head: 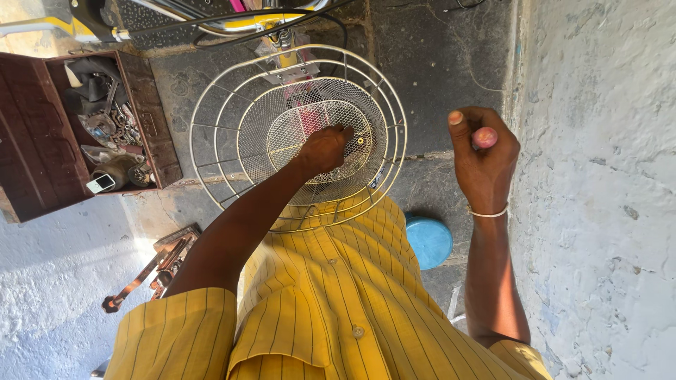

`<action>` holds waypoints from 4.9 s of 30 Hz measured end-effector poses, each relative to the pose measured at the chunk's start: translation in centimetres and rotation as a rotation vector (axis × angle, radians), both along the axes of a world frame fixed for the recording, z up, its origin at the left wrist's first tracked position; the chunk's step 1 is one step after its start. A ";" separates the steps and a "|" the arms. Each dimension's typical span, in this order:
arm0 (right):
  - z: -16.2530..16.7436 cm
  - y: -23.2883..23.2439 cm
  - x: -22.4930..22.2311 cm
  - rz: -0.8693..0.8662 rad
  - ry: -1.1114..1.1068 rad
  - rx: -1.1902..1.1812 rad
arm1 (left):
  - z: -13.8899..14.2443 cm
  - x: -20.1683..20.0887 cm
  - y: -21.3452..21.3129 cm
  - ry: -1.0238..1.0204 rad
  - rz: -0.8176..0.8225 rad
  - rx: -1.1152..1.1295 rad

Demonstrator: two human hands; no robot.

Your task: The person uses a hammer to shape a wire bicycle basket, then picks up a screwdriver and screws to attach the basket to the bicycle handlebars. The person tightens the screws to secure the basket in place.

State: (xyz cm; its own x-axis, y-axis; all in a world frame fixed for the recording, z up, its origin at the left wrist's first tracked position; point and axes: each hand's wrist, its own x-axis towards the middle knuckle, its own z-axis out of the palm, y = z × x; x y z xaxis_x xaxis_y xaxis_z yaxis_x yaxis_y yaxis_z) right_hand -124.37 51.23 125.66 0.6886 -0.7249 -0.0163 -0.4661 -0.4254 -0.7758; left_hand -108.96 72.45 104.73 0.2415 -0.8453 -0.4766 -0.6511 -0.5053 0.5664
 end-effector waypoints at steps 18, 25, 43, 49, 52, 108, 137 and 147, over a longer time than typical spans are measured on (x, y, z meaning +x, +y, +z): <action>3.0 -3.9 -1.2 -0.099 0.077 -0.155 | -0.8 3.4 3.6 0.015 -0.184 0.330; 2.1 -4.0 -2.1 -0.125 0.078 -0.030 | -0.5 6.3 4.8 -0.181 -0.111 0.449; 1.6 -3.8 -2.3 -0.155 0.083 -0.005 | -1.3 1.2 3.3 -0.210 -0.493 0.143; 1.3 -4.0 -2.4 -0.145 0.052 0.012 | -0.9 1.3 2.9 -0.105 -0.338 0.207; 2.0 -3.6 -2.0 -0.165 -0.207 0.105 | 3.4 2.4 1.2 -0.021 -0.137 0.075; -17.4 -5.0 27.7 0.878 0.150 1.260 | 7.8 7.9 -2.4 -0.657 0.614 -0.381; -22.3 -6.6 29.9 1.325 0.495 0.227 | 7.2 7.9 -2.8 -0.601 0.563 -0.388; -23.0 -6.2 29.3 1.311 0.547 0.066 | 6.9 8.1 -3.0 -0.626 0.585 -0.391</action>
State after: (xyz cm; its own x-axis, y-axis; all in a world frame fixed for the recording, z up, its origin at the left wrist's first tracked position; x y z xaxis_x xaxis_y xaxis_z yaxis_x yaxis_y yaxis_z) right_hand -95.09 45.04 102.64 0.7465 0.4350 -0.5035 -0.0121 -0.7477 -0.6639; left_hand -100.91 69.46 111.66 0.7944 -0.5815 0.1754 -0.5975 -0.6963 0.3976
